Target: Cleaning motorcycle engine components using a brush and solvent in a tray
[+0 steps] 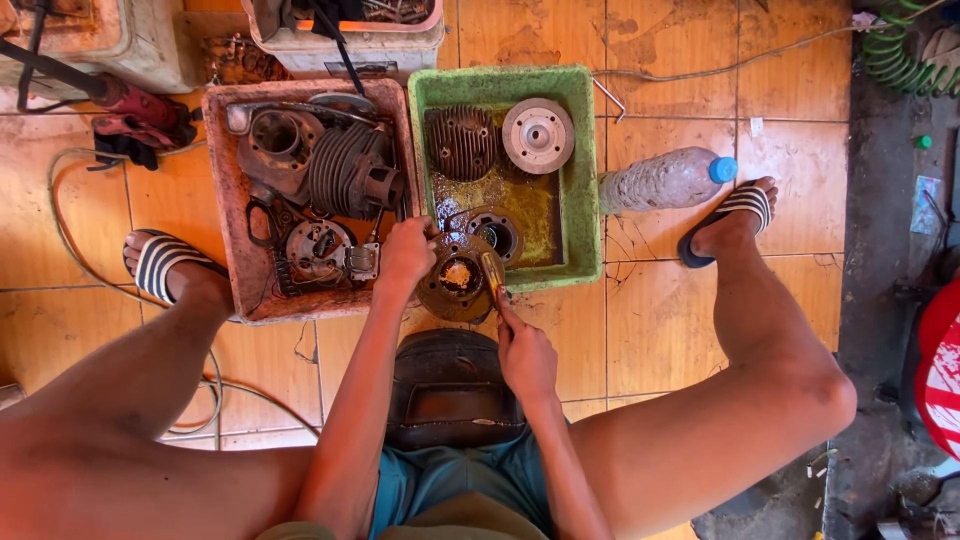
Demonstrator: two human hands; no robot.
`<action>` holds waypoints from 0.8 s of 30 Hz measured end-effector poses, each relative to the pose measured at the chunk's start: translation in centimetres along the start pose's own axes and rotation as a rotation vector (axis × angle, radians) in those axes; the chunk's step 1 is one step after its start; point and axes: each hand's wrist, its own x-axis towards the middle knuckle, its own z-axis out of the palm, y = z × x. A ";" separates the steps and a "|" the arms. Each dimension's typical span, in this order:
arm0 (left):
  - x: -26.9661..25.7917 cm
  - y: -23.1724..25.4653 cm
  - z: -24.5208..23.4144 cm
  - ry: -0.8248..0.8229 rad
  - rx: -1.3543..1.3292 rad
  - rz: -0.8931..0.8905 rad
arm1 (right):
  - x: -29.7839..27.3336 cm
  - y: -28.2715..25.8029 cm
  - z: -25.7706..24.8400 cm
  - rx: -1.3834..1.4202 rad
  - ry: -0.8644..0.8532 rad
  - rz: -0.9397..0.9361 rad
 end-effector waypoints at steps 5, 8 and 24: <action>-4.3 3.5 -3.3 -0.034 0.013 0.099 | 1.9 -5.1 -3.6 0.114 0.020 -0.039; -3.7 0.6 -2.4 -0.015 -0.082 0.204 | 1.7 -5.7 -4.4 0.125 0.022 -0.078; -2.6 -1.9 -2.0 -0.013 -0.272 0.224 | 3.4 -5.3 -3.3 -0.009 0.044 -0.083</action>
